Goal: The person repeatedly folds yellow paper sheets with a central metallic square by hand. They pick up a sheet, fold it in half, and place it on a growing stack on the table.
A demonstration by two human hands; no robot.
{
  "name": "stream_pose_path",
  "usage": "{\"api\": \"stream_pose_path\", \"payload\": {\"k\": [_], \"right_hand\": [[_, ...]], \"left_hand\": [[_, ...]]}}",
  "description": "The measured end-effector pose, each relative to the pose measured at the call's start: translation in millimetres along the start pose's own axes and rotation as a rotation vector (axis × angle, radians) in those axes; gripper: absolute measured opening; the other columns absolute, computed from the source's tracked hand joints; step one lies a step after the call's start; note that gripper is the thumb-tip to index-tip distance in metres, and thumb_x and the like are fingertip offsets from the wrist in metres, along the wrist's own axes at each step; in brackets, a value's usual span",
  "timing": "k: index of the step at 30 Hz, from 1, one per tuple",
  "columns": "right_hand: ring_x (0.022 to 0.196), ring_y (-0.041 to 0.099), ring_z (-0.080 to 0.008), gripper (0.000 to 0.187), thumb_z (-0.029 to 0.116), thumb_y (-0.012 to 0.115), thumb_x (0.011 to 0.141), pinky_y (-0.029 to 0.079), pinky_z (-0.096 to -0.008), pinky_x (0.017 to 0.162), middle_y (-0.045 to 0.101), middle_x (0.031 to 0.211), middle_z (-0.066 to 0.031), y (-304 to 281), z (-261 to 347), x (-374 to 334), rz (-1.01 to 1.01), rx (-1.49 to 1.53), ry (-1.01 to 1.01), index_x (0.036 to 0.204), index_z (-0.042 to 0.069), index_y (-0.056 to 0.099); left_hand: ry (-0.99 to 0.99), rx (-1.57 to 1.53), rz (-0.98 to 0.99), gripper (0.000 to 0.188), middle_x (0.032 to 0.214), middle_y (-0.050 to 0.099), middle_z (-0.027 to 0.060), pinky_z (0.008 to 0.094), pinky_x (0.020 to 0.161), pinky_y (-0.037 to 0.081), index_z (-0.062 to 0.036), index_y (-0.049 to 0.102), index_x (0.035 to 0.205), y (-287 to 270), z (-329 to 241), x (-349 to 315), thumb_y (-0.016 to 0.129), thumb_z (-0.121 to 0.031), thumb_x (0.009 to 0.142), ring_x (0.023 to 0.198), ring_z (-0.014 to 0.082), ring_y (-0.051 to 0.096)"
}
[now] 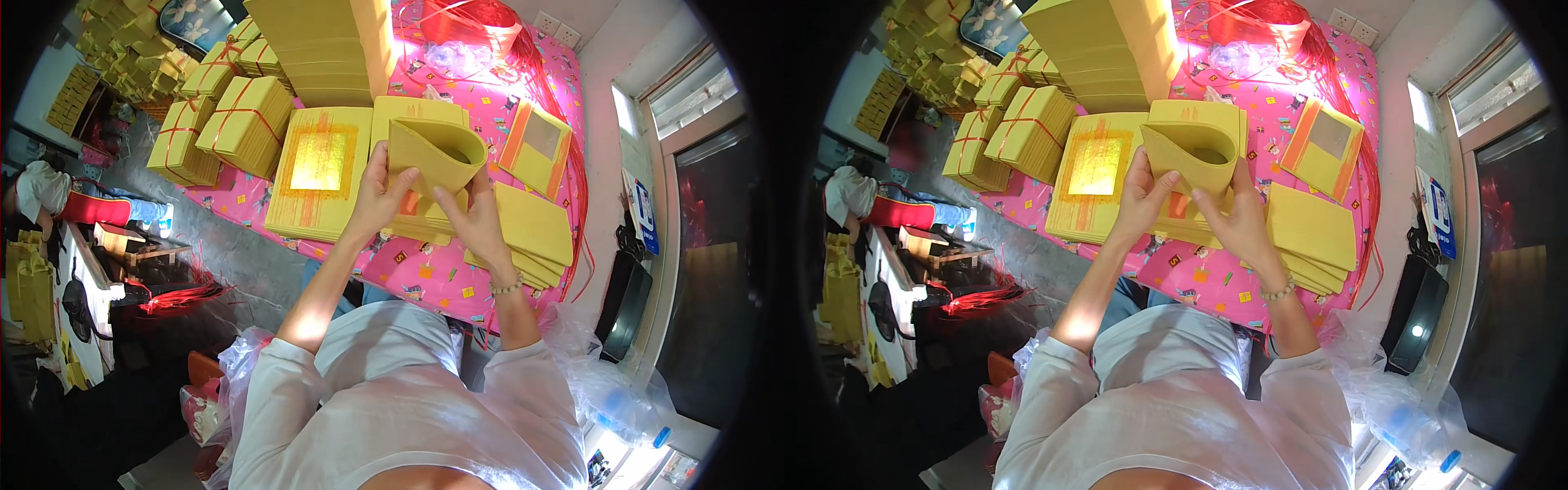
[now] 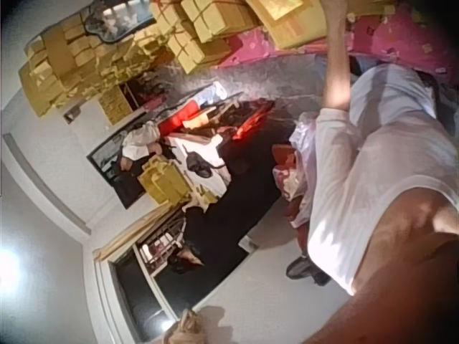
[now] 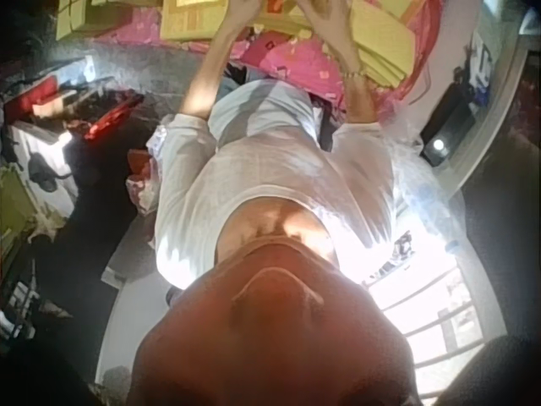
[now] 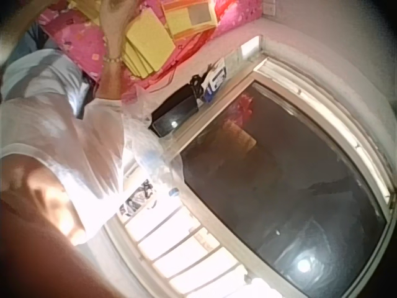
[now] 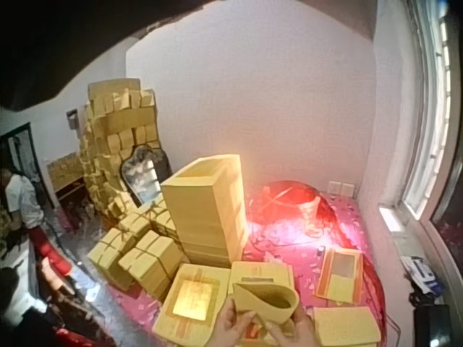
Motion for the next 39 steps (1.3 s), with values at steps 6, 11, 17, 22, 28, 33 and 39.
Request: {"api": "stream_pose_path", "payload": {"k": [6,11,17,22,28,33,39], "right_hand": [[0.109,0.059,-0.0245,0.052,0.013,0.066,0.089,0.046,-0.0354,0.093,0.06,0.118,-0.018,-2,-11,3,-0.037,0.003,0.011,0.132,-0.002,0.042],[0.106,0.062,-0.0219,0.053,0.012,0.066,0.088,0.049,-0.0326,0.089,0.062,0.115,-0.0163,-5,-13,10,-0.03,-0.006,0.044,0.134,-0.001,0.042],[0.102,0.062,-0.0156,0.045,0.009,0.065,0.09,0.051,-0.0282,0.086,0.064,0.113,-0.0117,-12,-5,18,-0.016,0.259,0.208,0.129,-0.003,0.046],[0.101,0.062,-0.0157,0.042,0.011,0.066,0.09,0.052,-0.029,0.086,0.063,0.115,-0.0122,-16,-4,19,0.014,0.346,0.352,0.125,-0.006,0.05],[0.104,0.062,-0.0168,0.046,0.014,0.066,0.09,0.05,-0.0292,0.089,0.062,0.118,-0.0131,-18,-15,18,0.049,0.469,0.437,0.128,-0.006,0.049],[0.106,0.06,-0.0171,0.048,0.014,0.065,0.09,0.049,-0.0298,0.091,0.061,0.121,-0.0137,-19,-19,16,0.055,0.477,0.462,0.129,-0.008,0.047],[0.104,0.061,-0.0156,0.042,0.013,0.063,0.092,0.049,-0.0299,0.092,0.063,0.118,-0.0114,-18,-9,13,0.05,0.42,0.413,0.127,-0.005,0.05]], "left_hand": [[0.048,0.06,-0.035,0.034,0.119,0.053,0.0091,0.0293,0.101,0.037,0.0002,0.043,0.125,4,-1,-5,0.056,-0.004,0.094,0.116,0.0157,0.048],[0.05,0.154,-0.05,0.036,0.117,0.057,0.0098,0.0292,0.097,0.041,0.0017,0.045,0.125,4,-1,-1,0.057,-0.003,0.092,0.111,0.0156,0.053],[-0.203,0.108,0.077,0.043,0.119,0.059,0.0095,0.0291,0.095,0.045,0.0022,0.046,0.131,4,-23,16,0.059,-0.005,0.09,0.108,0.0146,0.057],[-0.484,-0.073,0.118,0.048,0.12,0.059,0.0108,0.0298,0.094,0.046,0.0017,0.043,0.132,4,-24,16,0.063,-0.009,0.09,0.11,0.0163,0.057],[-0.613,-0.159,0.133,0.052,0.127,0.058,0.0085,0.0289,0.095,0.048,-0.0021,0.041,0.139,4,-15,15,0.061,-0.011,0.092,0.113,0.0151,0.059],[-0.623,-0.108,0.127,0.052,0.128,0.058,0.0084,0.029,0.096,0.047,-0.0023,0.04,0.14,6,-17,14,0.06,-0.01,0.093,0.114,0.0156,0.058],[-0.596,-0.095,0.152,0.054,0.13,0.056,0.0087,0.0297,0.097,0.046,-0.0038,0.037,0.143,7,-20,11,0.058,-0.009,0.093,0.116,0.0158,0.056]]}}
Point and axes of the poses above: each hand's wrist, its own x-axis towards the middle knuckle, its own y-axis out of the palm, z = x × y, the point moved 3 cm from there along x, towards the middle knuckle
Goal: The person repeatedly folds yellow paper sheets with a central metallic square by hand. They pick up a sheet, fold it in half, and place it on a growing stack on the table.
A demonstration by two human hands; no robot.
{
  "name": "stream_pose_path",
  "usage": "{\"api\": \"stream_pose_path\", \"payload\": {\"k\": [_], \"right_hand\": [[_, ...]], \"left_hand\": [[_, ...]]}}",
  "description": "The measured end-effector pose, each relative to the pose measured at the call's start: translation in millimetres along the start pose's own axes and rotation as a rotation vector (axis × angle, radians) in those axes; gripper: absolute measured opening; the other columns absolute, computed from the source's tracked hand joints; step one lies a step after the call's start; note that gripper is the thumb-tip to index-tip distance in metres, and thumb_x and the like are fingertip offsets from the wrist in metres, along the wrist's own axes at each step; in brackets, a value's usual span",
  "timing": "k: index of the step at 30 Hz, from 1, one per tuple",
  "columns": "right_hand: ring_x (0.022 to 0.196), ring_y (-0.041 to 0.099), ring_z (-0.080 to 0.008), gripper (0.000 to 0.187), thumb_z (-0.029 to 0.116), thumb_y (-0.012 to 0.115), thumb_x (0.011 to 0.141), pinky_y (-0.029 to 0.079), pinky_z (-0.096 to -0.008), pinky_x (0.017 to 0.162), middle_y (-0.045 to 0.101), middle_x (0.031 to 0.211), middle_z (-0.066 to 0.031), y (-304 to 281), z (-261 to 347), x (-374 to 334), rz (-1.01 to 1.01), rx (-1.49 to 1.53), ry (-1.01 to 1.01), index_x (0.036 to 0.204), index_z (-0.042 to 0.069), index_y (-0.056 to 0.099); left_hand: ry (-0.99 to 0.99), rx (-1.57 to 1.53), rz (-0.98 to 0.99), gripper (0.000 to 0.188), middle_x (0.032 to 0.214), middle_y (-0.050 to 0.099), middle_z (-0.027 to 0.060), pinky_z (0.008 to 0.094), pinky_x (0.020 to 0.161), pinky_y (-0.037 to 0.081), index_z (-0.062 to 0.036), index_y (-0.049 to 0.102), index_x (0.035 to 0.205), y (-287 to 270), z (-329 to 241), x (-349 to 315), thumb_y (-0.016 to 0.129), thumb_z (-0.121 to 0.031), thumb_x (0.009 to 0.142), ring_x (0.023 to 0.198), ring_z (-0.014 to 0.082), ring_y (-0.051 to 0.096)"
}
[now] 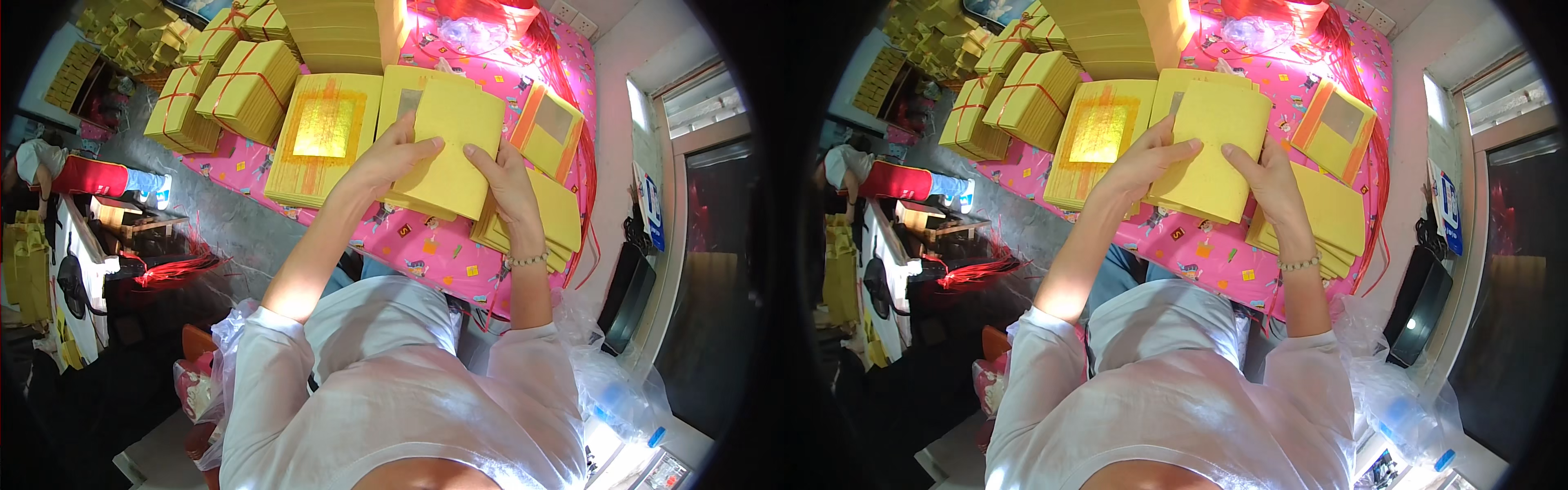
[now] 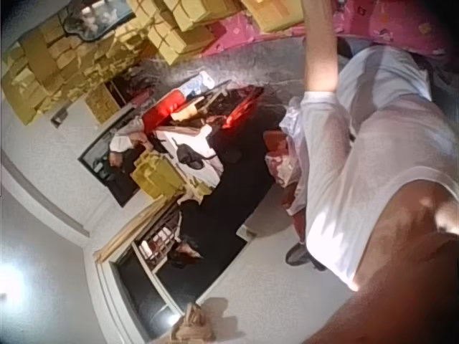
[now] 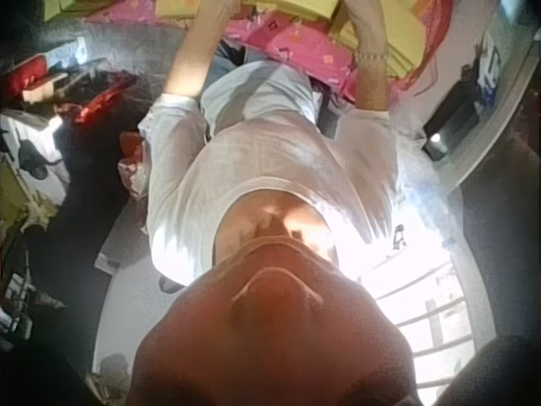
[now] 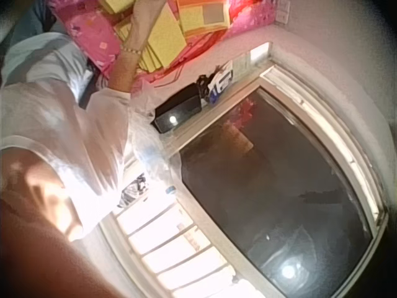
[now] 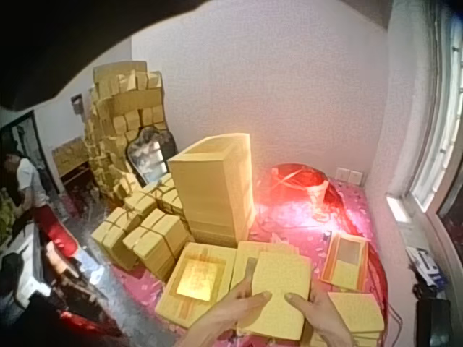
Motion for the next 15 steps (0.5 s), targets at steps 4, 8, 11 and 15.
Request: {"api": "stream_pose_path", "payload": {"k": [4,8,11,15], "right_hand": [[0.111,0.057,-0.0166,0.048,0.008,0.063,0.09,0.047,-0.0305,0.094,0.059,0.123,-0.0117,7,7,-9,-0.043,-0.11,-0.099,0.132,-0.004,0.044],[0.115,0.054,-0.0169,0.058,0.002,0.063,0.089,0.048,-0.0306,0.093,0.053,0.125,-0.0116,8,5,-20,-0.038,-0.14,-0.217,0.139,-0.002,0.033],[0.115,0.053,-0.017,0.06,0.001,0.062,0.089,0.046,-0.0303,0.094,0.053,0.124,-0.0111,9,5,-31,-0.029,-0.211,-0.233,0.139,-0.002,0.03],[0.115,0.053,-0.0173,0.06,0.001,0.062,0.089,0.045,-0.0299,0.095,0.053,0.124,-0.0116,11,7,-44,-0.03,-0.212,-0.29,0.14,-0.002,0.029]], "left_hand": [[0.039,0.003,-0.032,0.055,0.131,0.056,0.0086,0.0299,0.096,0.046,-0.0038,0.035,0.144,5,0,-8,0.057,-0.008,0.093,0.116,0.0148,0.055],[0.113,0.049,-0.004,0.057,0.131,0.055,0.0085,0.0299,0.099,0.044,-0.0018,0.035,0.143,12,-12,-19,0.059,-0.003,0.091,0.119,0.0146,0.053],[0.137,0.041,0.056,0.056,0.133,0.053,0.0086,0.0303,0.101,0.041,-0.0005,0.037,0.141,8,-7,-20,0.059,0.0,0.09,0.121,0.0147,0.051],[0.335,0.1,-0.003,0.051,0.134,0.051,0.0087,0.0311,0.104,0.038,0.0002,0.039,0.138,24,-8,-35,0.06,-0.002,0.091,0.123,0.015,0.048]]}}
Point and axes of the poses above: each hand's wrist, its own x-axis towards the middle knuckle, its own y-axis out of the palm, z = x × y, the point moved 3 cm from there along x, towards the middle knuckle
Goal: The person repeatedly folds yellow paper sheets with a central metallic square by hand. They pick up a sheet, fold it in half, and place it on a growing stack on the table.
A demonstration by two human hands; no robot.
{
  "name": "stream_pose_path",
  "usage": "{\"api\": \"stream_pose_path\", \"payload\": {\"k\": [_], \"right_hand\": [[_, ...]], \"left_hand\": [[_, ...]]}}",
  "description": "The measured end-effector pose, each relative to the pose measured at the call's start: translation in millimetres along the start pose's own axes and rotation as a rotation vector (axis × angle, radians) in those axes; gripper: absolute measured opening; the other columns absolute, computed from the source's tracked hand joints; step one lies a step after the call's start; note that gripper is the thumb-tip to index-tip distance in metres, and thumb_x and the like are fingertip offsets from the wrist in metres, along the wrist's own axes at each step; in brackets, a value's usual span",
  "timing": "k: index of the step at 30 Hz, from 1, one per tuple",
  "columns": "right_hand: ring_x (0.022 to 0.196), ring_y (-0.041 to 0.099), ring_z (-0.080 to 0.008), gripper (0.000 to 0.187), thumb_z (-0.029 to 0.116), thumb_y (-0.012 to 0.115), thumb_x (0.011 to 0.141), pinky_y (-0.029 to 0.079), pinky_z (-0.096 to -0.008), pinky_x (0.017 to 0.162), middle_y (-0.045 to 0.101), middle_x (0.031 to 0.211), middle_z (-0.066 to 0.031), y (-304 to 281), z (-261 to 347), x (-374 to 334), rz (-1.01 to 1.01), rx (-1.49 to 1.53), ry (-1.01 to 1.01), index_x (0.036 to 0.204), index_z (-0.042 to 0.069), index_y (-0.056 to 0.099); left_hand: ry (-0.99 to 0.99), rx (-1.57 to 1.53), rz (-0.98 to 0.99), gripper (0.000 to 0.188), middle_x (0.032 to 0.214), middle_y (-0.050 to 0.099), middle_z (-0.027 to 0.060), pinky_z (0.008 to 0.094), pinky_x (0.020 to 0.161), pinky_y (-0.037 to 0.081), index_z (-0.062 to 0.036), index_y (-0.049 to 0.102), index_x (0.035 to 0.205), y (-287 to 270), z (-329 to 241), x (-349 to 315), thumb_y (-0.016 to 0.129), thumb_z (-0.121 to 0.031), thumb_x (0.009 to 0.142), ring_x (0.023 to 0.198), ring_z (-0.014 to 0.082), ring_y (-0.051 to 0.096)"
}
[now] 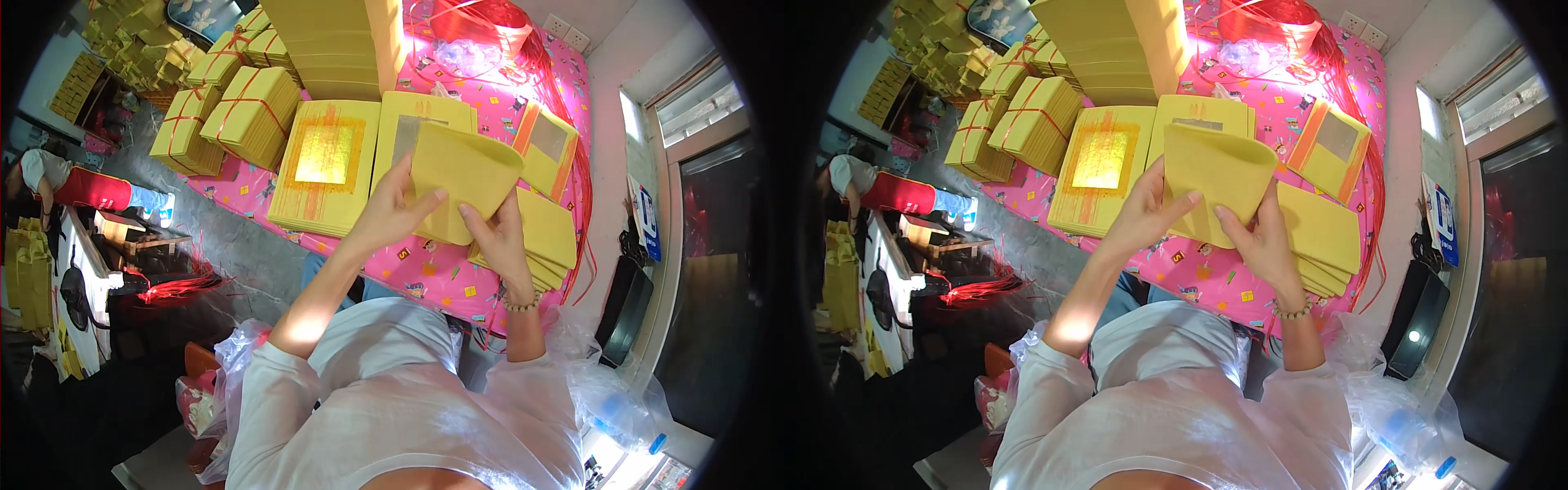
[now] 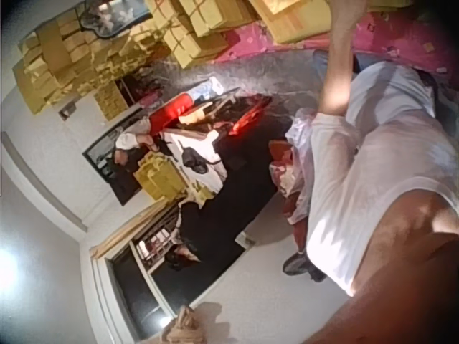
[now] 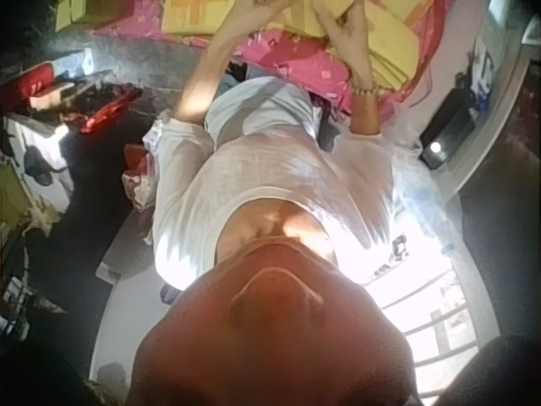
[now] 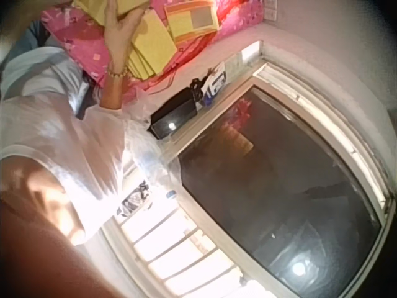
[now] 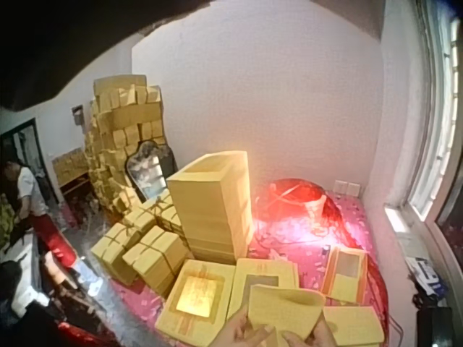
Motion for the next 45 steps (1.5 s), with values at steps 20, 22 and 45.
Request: {"api": "stream_pose_path", "payload": {"k": [20,22,45], "right_hand": [[0.114,0.055,-0.0155,0.051,0.0,0.061,0.09,0.046,-0.03,0.096,0.055,0.125,-0.0106,-3,6,2,-0.001,0.111,0.076,0.135,-0.003,0.039],[0.11,0.057,-0.0149,0.045,0.0,0.06,0.091,0.048,-0.0291,0.093,0.058,0.121,-0.0103,-3,3,6,-0.016,0.136,0.107,0.133,-0.004,0.043],[0.086,0.064,-0.0087,0.026,0.013,0.065,0.092,0.052,-0.023,0.076,0.069,0.099,-0.0063,-23,-4,7,0.0,0.096,0.254,0.112,-0.004,0.063]], "left_hand": [[0.063,-0.079,-0.136,0.046,0.124,0.055,0.012,0.0308,0.099,0.042,0.0017,0.037,0.134,14,7,-6,0.056,0.0,0.092,0.117,0.0159,0.052],[0.086,-0.065,-0.161,0.046,0.124,0.055,0.0127,0.031,0.099,0.042,0.0019,0.036,0.134,14,11,-3,0.055,0.0,0.092,0.117,0.016,0.052],[-0.072,-0.13,-0.132,0.052,0.134,0.05,0.0104,0.0305,0.104,0.036,-0.0003,0.03,0.144,11,15,-7,0.047,-0.004,0.095,0.124,0.0159,0.047]]}}
Point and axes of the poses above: each hand's wrist, its own x-axis towards the middle knuckle, its own y-axis out of the palm, z = x × y, the point moved 3 cm from there along x, towards the middle knuckle
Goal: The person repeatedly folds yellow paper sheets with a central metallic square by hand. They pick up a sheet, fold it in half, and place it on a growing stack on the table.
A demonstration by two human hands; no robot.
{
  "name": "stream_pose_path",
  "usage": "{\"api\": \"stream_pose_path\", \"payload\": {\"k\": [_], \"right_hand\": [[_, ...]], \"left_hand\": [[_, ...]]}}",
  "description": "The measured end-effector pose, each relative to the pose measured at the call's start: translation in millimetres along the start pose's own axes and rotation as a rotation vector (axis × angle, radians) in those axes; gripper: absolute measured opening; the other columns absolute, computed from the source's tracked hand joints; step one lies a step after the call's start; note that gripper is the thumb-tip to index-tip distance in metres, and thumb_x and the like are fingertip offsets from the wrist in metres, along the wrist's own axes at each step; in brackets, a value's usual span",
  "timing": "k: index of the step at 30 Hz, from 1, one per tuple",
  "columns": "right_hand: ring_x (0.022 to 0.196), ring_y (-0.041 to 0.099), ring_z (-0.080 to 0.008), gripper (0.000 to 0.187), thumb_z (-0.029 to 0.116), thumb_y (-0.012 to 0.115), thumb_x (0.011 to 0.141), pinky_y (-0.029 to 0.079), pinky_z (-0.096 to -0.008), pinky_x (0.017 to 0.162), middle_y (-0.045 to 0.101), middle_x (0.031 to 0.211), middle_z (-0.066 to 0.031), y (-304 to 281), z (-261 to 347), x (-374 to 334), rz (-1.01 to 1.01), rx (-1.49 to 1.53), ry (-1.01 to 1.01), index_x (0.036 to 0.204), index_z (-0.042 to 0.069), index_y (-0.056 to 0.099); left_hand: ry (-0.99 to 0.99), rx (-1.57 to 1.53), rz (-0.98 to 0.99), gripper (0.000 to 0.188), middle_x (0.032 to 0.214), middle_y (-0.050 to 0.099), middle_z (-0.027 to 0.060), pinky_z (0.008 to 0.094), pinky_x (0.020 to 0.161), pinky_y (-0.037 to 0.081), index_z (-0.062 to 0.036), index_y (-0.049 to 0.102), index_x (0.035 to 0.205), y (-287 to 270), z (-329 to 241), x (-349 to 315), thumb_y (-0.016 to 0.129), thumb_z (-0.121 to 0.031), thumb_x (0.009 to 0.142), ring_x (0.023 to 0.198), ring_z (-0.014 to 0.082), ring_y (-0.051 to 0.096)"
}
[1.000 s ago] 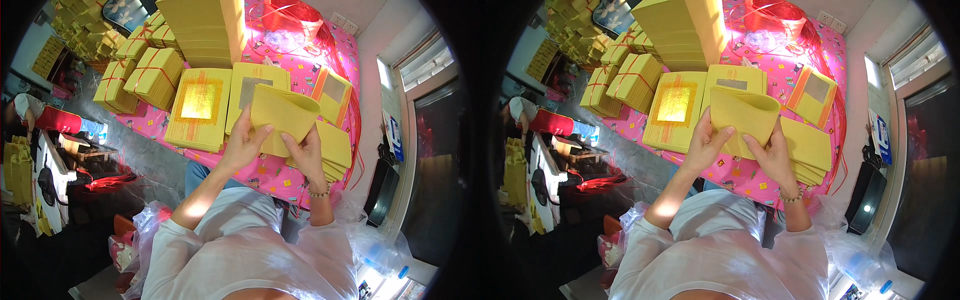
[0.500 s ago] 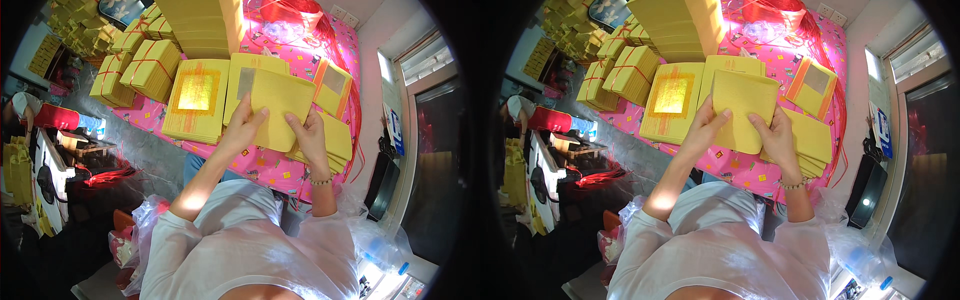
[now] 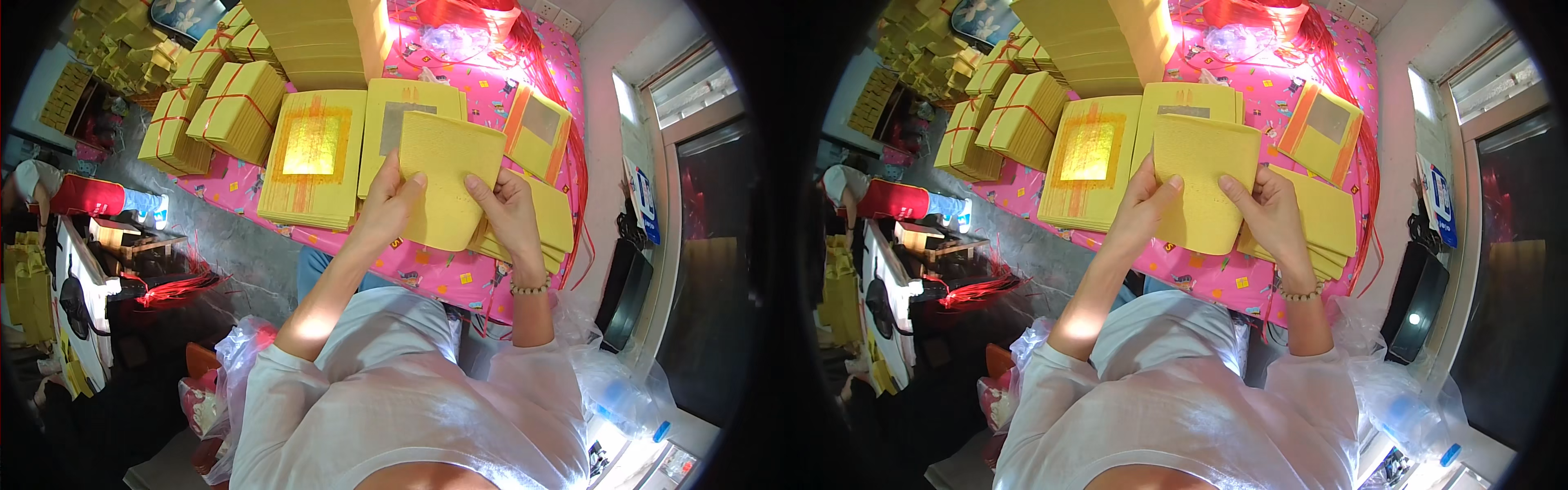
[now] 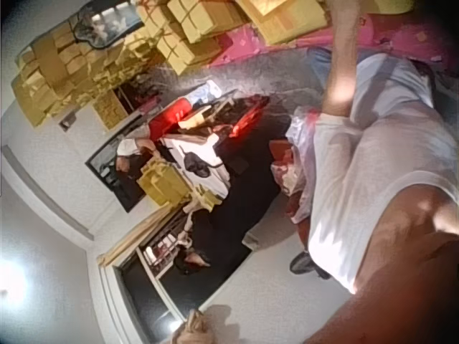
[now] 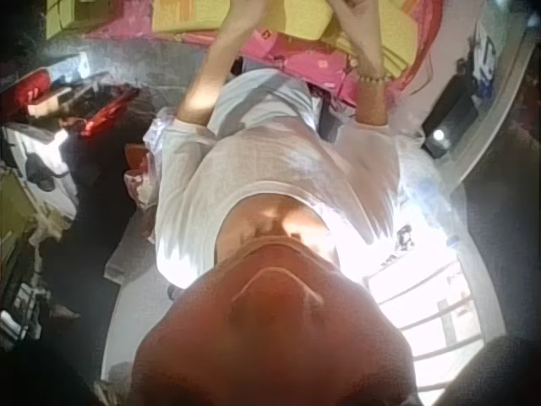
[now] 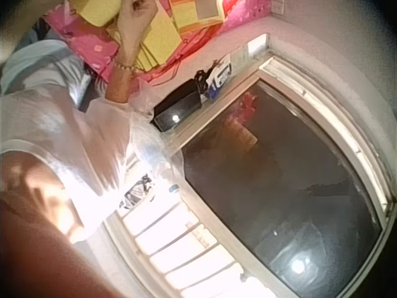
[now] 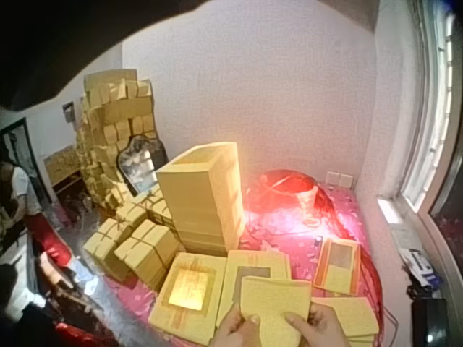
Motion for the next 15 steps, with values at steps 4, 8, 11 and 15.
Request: {"api": "stream_pose_path", "payload": {"k": [4,8,11,15], "right_hand": [[0.085,0.064,-0.008,0.028,0.014,0.066,0.092,0.052,-0.0228,0.074,0.07,0.099,-0.0072,2,10,4,-0.093,0.088,-0.063,0.113,-0.004,0.063],[0.081,0.065,-0.0071,0.026,0.016,0.066,0.092,0.052,-0.0216,0.07,0.07,0.093,-0.0066,2,8,4,-0.096,0.048,-0.05,0.11,-0.004,0.065],[0.074,0.064,-0.0057,0.026,0.018,0.065,0.093,0.052,-0.02,0.064,0.071,0.088,-0.0055,-7,12,5,-0.116,0.052,-0.002,0.108,-0.003,0.066],[0.067,0.062,-0.0037,0.027,0.022,0.063,0.094,0.05,-0.0186,0.057,0.07,0.081,-0.0038,-11,10,5,-0.171,-0.004,-0.007,0.107,-0.002,0.066]], "left_hand": [[-0.03,0.007,0.025,0.055,0.135,0.05,0.0098,0.0303,0.104,0.037,-0.0005,0.03,0.146,0,0,-4,0.05,-0.005,0.095,0.124,0.0156,0.048],[-0.022,0.041,-0.001,0.045,0.126,0.054,0.0098,0.0301,0.099,0.04,0.001,0.038,0.138,-6,8,-4,0.047,0.0,0.094,0.118,0.0157,0.051],[-0.044,0.027,0.023,0.045,0.127,0.055,0.0091,0.0296,0.1,0.04,0.0007,0.039,0.138,-6,6,-8,0.049,-0.002,0.093,0.117,0.0151,0.052],[-0.095,0.04,0.048,0.044,0.127,0.057,0.0076,0.0284,0.099,0.04,-0.0002,0.042,0.137,-7,5,-11,0.051,-0.004,0.094,0.117,0.013,0.053]]}}
Point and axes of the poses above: each hand's wrist, its own x-axis towards the middle knuckle, its own y-axis out of the palm, z = x × y, the point moved 3 cm from there along x, towards the middle knuckle
